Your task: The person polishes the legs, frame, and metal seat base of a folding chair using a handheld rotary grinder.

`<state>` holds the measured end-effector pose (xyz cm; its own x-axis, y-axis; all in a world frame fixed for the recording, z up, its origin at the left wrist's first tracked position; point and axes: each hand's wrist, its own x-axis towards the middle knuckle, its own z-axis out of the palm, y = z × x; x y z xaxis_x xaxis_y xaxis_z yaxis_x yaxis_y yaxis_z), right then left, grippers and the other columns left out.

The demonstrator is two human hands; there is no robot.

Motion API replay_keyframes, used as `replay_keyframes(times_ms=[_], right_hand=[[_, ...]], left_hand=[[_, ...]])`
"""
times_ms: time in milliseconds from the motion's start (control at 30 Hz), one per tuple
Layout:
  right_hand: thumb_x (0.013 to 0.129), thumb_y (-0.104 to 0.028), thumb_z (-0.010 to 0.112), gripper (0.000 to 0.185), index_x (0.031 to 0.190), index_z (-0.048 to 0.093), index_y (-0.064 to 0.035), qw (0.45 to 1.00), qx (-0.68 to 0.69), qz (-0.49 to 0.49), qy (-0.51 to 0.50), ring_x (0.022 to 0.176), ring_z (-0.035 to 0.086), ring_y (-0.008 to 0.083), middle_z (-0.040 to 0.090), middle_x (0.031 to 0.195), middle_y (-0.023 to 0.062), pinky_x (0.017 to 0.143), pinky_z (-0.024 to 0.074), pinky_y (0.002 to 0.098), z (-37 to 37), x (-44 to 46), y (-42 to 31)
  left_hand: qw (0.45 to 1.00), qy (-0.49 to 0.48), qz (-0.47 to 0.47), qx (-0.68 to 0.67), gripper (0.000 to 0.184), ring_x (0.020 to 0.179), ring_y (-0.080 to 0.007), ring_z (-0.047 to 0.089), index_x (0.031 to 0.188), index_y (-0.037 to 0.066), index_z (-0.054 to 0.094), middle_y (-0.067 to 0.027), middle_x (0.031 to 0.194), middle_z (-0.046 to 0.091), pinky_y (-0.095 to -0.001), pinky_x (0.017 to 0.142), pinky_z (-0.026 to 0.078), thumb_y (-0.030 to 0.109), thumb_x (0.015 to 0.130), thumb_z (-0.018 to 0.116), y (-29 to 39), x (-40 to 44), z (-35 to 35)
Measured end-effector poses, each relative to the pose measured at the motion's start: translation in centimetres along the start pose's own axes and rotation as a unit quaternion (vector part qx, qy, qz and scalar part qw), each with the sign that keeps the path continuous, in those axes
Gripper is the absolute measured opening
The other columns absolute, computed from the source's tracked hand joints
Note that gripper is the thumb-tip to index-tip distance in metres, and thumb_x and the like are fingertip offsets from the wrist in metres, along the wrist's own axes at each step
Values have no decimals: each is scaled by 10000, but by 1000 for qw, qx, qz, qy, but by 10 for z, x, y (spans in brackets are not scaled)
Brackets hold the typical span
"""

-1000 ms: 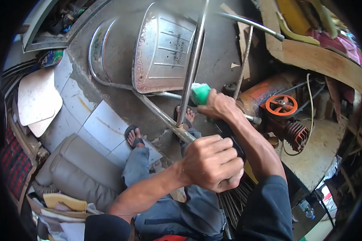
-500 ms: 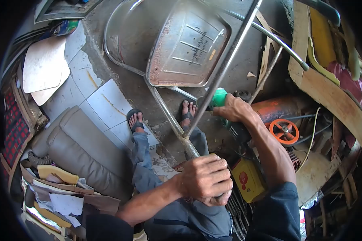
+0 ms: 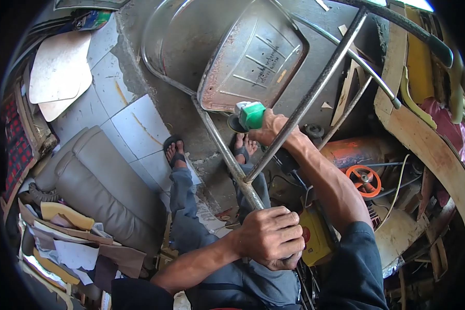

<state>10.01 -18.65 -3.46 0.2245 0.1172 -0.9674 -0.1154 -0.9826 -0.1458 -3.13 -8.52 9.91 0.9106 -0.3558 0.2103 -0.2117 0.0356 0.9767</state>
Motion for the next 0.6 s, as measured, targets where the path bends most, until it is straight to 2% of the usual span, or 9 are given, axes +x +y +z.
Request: replay_keyframes(times_ms=[67,133,200,233,300,433,533,600], right_hand=[[793,-501,681,743,1198,529,102,999,10,-35,26,932,709,443,693,969,316,829,544,487,8,5,9],[794,-481,693,718,1157,557,124,999,12,-19,41,923,712,410,687,955,311,812,548,467,10,-4,18],[779,-458,708,672,1139,600,99,998,40,-51,2,920,706,366,687,971,295,805,543,441,6,-17,43],[790,-519,686,650,1150,665,22,997,68,-40,8,968,713,385,721,1060,249,858,540,467,12,-25,58],[774,-501,686,578,1031,715,16,992,126,23,18,907,716,331,732,963,216,825,531,449,19,-51,87],[757,-501,698,549,982,738,-2,986,140,82,-29,870,711,291,727,889,200,806,520,424,16,-68,125],[747,-510,701,545,946,746,-5,984,152,77,-49,859,709,284,726,861,199,810,516,415,11,-54,133],[780,-522,684,554,960,741,-1,989,141,12,-50,877,703,298,730,887,208,817,520,415,22,-13,142]], left_hand=[[1000,5,-3,-1,172,778,-241,589,713,80,599,-63,749,562,-361,659,481,230,724,682,1,-1,1],[1000,10,-10,4,172,783,-240,592,717,81,605,-63,753,564,-362,665,483,236,729,678,1,-2,1],[1000,9,-18,2,166,787,-239,596,727,84,618,-60,756,566,-362,676,487,241,743,669,2,-2,1],[1000,12,-17,-1,166,787,-239,596,727,84,618,-60,756,566,-362,676,487,241,743,669,1,-1,0],[1000,-2,-18,3,163,784,-236,595,731,87,627,-55,758,567,-363,681,488,245,755,660,2,-1,-2],[1000,20,-17,12,209,707,-205,595,701,86,615,-31,709,553,-345,655,517,282,747,673,2,2,-2],[1000,18,-18,13,218,699,-205,593,701,86,614,-29,708,550,-342,656,517,290,753,673,2,3,-2],[1000,5,-17,16,228,699,-205,595,706,88,615,-27,701,546,-338,658,519,301,748,683,1,3,-3]])
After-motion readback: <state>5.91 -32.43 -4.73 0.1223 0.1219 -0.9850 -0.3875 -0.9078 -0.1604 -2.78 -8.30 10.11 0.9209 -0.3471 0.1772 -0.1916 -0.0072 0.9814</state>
